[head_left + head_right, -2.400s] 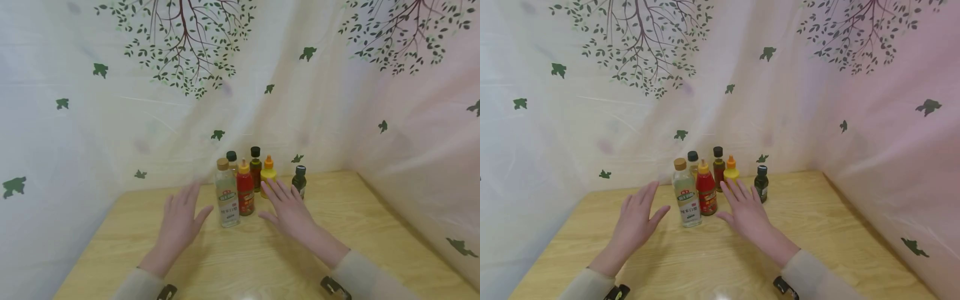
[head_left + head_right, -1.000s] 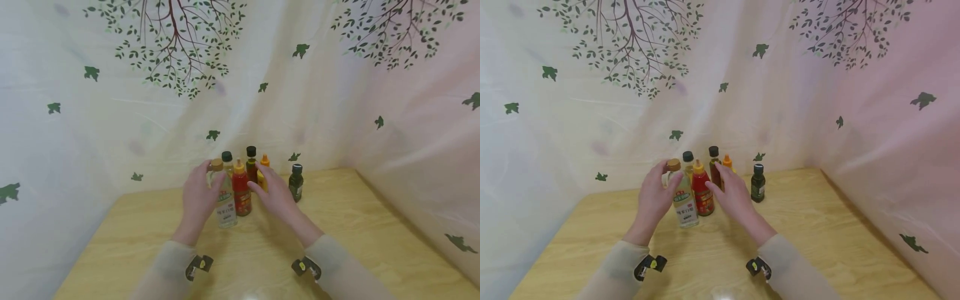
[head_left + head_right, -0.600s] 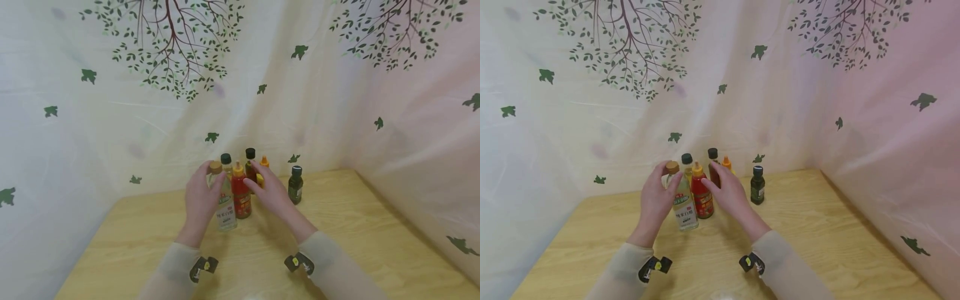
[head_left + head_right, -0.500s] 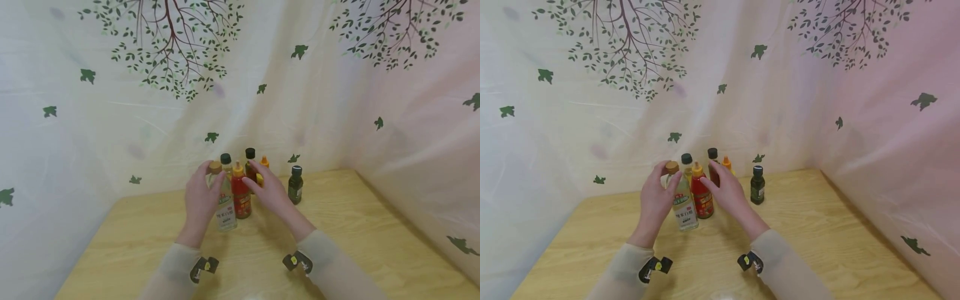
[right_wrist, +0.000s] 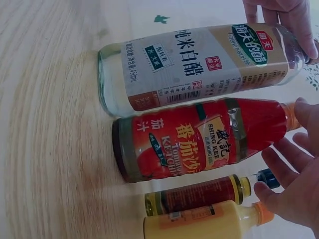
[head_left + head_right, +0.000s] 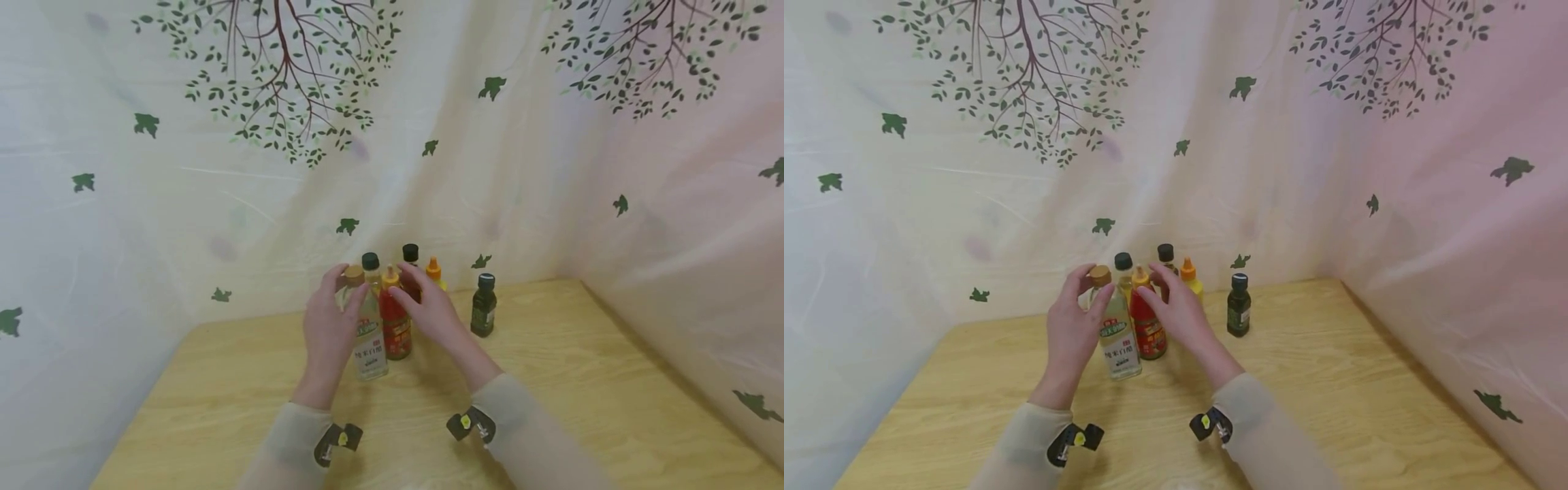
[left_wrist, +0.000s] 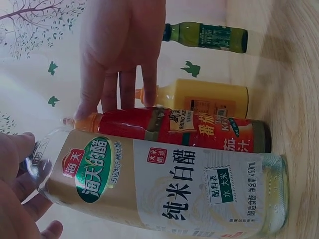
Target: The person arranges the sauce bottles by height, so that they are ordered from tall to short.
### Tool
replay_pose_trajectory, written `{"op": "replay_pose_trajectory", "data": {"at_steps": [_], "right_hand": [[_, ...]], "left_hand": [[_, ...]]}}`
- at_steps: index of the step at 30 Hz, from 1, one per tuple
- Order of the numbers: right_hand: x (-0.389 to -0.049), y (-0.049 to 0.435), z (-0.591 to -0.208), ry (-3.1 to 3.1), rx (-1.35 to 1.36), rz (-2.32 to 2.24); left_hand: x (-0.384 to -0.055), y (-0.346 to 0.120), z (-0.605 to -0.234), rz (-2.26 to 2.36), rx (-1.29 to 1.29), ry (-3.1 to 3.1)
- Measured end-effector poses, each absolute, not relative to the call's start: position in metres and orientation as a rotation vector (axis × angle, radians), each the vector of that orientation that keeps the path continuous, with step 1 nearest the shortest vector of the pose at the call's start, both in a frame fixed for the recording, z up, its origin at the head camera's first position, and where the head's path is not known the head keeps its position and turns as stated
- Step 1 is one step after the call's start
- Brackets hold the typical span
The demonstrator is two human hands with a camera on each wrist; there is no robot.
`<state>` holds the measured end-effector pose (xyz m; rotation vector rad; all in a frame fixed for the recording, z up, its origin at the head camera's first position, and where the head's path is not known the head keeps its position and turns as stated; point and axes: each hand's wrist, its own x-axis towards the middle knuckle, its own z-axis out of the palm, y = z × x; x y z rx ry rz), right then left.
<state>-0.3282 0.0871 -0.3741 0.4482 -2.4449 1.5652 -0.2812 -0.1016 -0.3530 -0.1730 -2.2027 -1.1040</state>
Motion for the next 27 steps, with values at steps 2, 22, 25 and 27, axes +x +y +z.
{"op": "replay_pose_trajectory", "data": {"at_steps": [2, 22, 25, 27], "right_hand": [[-0.329, 0.0855, -0.3748, -2.44, 0.446, 1.582], [-0.3347, 0.0808, -0.3789, -2.435, 0.489, 1.574], [-0.333, 0.0807, -0.3789, -2.441, 0.499, 1.546], [-0.3322, 0.0804, -0.3791, -2.446, 0.504, 1.534]], "left_hand": [[-0.281, -0.1016, -0.3536, -1.108, -0.179, -2.197], [-0.2784, -0.1064, -0.3501, -1.118, -0.268, -2.177], [-0.2776, -0.1072, -0.3496, -1.133, -0.283, -2.182], [-0.2764, -0.1077, -0.3487, -1.144, -0.288, -2.188]]}}
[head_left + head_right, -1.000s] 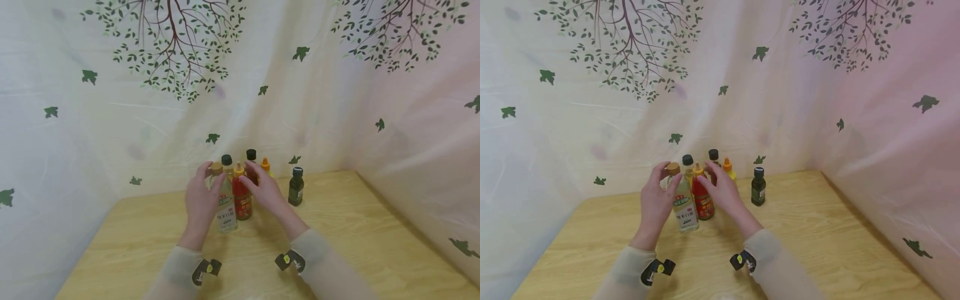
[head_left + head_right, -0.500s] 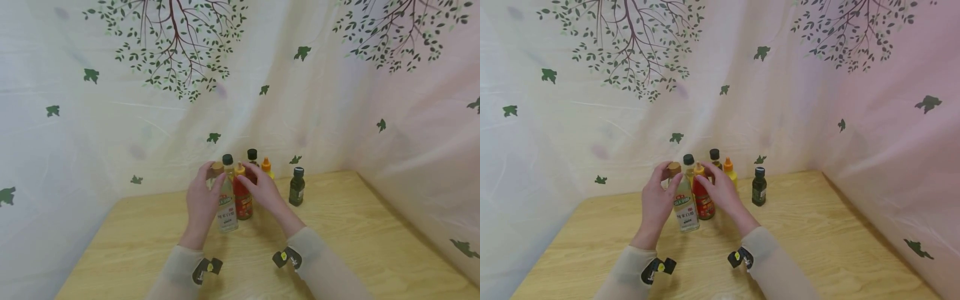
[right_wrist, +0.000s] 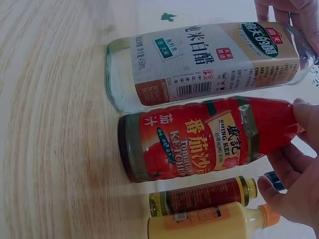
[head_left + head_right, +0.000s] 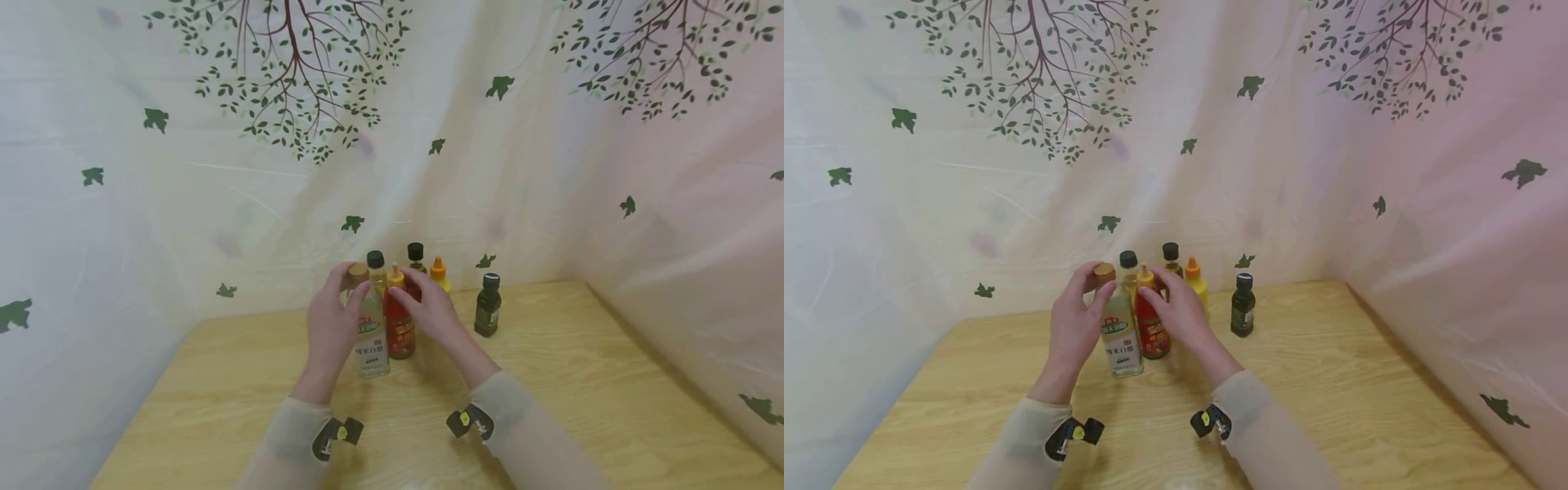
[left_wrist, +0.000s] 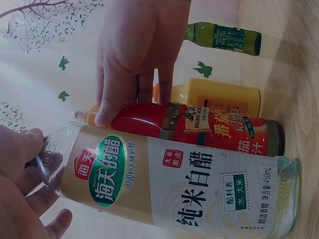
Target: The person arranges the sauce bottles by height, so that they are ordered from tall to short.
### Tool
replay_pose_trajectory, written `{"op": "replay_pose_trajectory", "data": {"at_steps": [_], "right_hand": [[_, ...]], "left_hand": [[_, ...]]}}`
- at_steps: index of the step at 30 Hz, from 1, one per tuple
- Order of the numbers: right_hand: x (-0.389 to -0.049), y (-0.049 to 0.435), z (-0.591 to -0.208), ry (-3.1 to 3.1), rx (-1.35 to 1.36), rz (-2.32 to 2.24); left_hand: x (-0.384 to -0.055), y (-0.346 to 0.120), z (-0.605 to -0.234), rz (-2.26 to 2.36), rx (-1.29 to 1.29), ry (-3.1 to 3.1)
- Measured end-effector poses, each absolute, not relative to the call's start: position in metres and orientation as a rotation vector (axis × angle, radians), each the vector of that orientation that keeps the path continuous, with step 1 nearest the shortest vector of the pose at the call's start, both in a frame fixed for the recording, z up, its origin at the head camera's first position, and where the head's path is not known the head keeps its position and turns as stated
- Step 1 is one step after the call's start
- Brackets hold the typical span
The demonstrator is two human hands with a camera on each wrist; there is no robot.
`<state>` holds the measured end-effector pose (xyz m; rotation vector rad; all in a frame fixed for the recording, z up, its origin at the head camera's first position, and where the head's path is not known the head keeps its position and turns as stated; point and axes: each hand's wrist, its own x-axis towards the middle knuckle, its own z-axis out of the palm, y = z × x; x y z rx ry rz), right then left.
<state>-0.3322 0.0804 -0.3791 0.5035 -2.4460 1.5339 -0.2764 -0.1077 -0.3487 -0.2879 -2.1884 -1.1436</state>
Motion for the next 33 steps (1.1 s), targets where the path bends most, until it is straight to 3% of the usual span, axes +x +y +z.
{"op": "replay_pose_trajectory", "data": {"at_steps": [33], "right_hand": [[-0.329, 0.081, -0.379, -2.455, 0.473, 1.538]], "left_hand": [[-0.282, -0.156, -0.323, -1.145, -0.286, -2.179]]}}
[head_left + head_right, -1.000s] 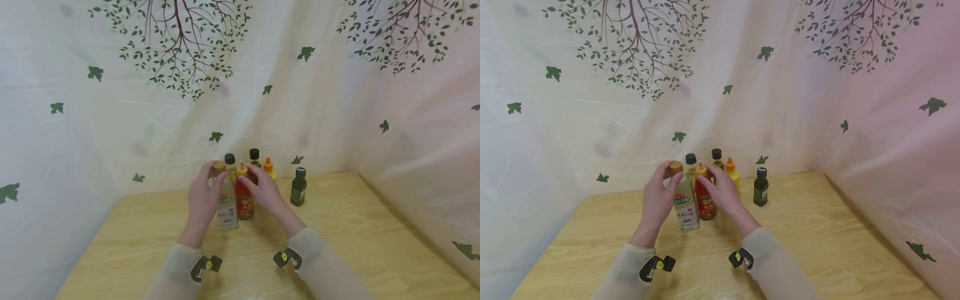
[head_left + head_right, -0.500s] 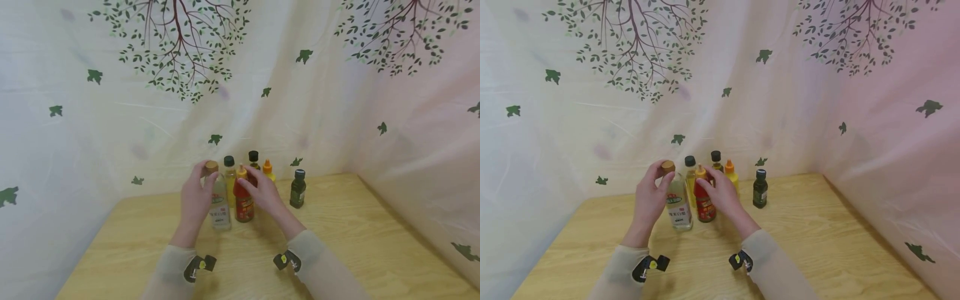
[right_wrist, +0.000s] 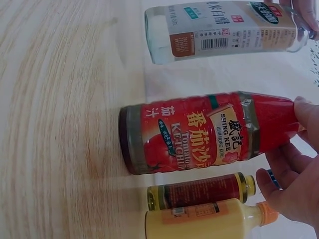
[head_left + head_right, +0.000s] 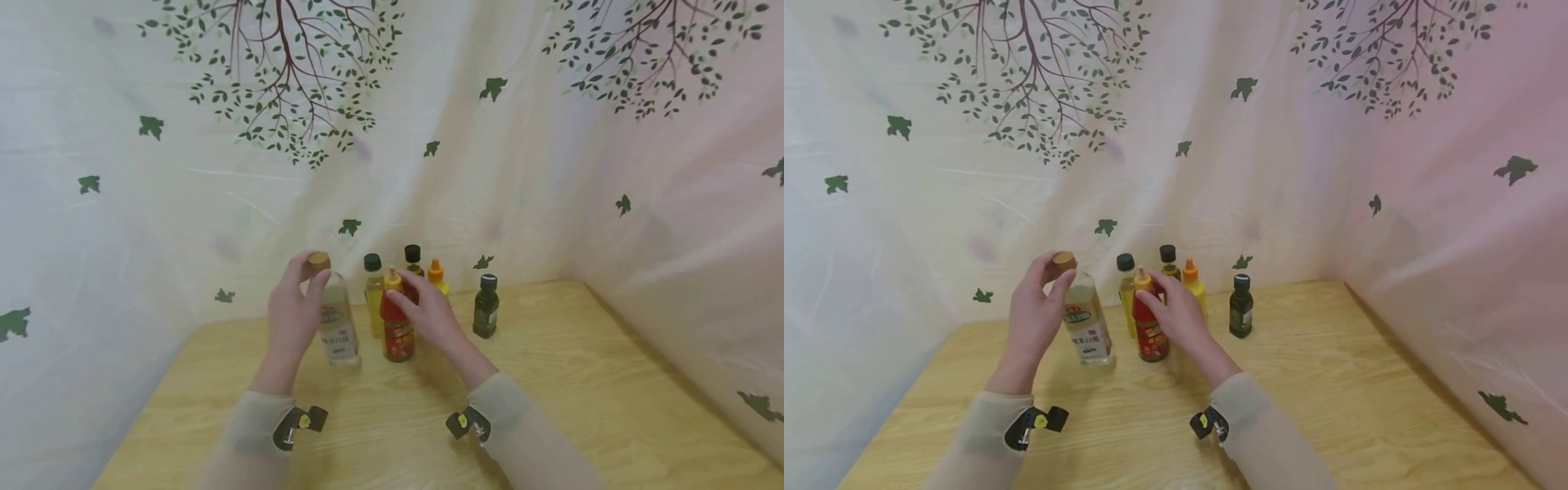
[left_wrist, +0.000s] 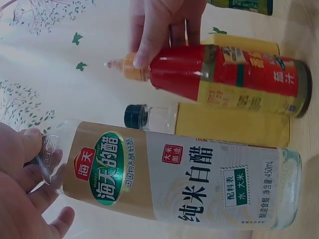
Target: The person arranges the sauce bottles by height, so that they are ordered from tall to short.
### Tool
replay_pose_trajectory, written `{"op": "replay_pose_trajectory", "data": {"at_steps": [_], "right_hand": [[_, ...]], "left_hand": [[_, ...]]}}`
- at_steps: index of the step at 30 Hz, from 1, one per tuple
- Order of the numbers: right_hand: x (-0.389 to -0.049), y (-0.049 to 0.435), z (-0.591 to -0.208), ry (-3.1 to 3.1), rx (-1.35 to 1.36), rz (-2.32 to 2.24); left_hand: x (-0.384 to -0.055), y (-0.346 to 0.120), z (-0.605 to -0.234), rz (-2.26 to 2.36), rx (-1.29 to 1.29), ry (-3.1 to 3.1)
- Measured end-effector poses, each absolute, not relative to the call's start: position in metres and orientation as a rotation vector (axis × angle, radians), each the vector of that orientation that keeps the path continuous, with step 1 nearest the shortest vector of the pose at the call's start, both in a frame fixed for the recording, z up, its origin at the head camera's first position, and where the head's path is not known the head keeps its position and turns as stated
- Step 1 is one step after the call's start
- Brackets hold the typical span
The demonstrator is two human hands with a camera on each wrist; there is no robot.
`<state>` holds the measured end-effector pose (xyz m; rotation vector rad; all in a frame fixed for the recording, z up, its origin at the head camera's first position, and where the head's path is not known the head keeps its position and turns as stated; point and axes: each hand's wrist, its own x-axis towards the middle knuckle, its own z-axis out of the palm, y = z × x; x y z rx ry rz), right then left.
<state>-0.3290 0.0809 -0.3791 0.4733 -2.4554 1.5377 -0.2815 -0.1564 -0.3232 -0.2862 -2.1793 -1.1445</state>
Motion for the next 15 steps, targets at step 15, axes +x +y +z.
{"op": "replay_pose_trajectory", "data": {"at_steps": [15], "right_hand": [[-0.331, 0.082, -0.38, -2.485, 0.449, 1.575]], "left_hand": [[-0.291, -0.196, -0.324, -1.17, -0.247, -2.256]]}}
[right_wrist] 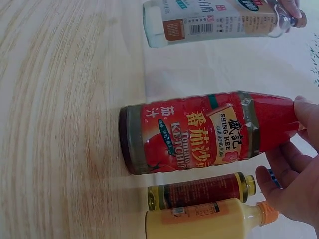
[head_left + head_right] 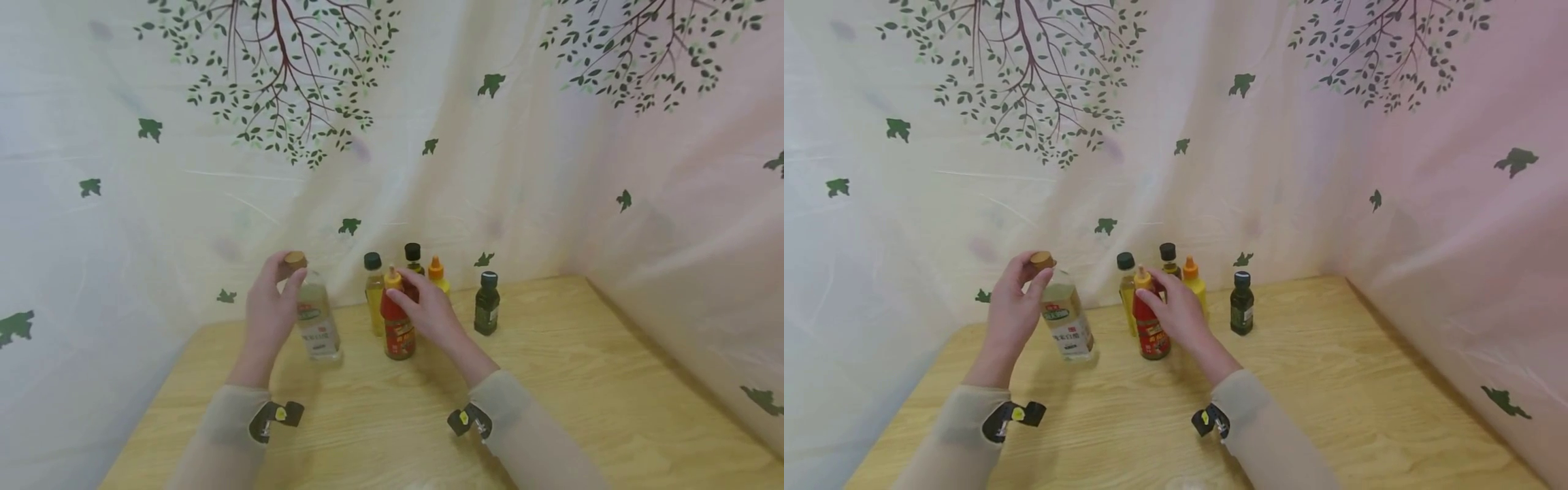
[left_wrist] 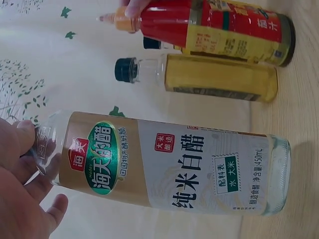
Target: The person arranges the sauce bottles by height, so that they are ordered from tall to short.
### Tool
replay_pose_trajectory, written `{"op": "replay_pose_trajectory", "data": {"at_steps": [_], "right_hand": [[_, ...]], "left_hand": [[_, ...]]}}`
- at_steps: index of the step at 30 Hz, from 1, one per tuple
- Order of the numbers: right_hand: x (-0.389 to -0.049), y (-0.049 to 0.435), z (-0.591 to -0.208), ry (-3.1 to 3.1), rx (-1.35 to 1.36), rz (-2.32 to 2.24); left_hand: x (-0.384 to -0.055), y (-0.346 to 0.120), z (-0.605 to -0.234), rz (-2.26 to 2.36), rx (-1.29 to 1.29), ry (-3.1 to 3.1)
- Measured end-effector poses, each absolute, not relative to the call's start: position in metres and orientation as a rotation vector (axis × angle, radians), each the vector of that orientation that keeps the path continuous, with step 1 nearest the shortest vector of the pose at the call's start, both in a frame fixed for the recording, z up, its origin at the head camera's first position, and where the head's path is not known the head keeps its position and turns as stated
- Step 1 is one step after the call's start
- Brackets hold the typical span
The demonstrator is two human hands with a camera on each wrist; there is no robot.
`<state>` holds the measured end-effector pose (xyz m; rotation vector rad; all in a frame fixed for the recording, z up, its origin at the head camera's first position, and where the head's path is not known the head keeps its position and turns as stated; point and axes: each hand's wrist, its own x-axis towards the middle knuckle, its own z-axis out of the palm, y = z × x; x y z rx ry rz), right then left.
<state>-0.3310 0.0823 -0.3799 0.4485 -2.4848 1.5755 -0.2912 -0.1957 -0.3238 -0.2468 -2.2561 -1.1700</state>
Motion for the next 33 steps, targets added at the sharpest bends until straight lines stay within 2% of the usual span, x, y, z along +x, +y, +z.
{"op": "replay_pose_trajectory", "data": {"at_steps": [33], "right_hand": [[-0.331, 0.082, -0.38, -2.475, 0.442, 1.6]], "left_hand": [[-0.296, -0.237, -0.336, -1.226, -0.069, -2.333]]}}
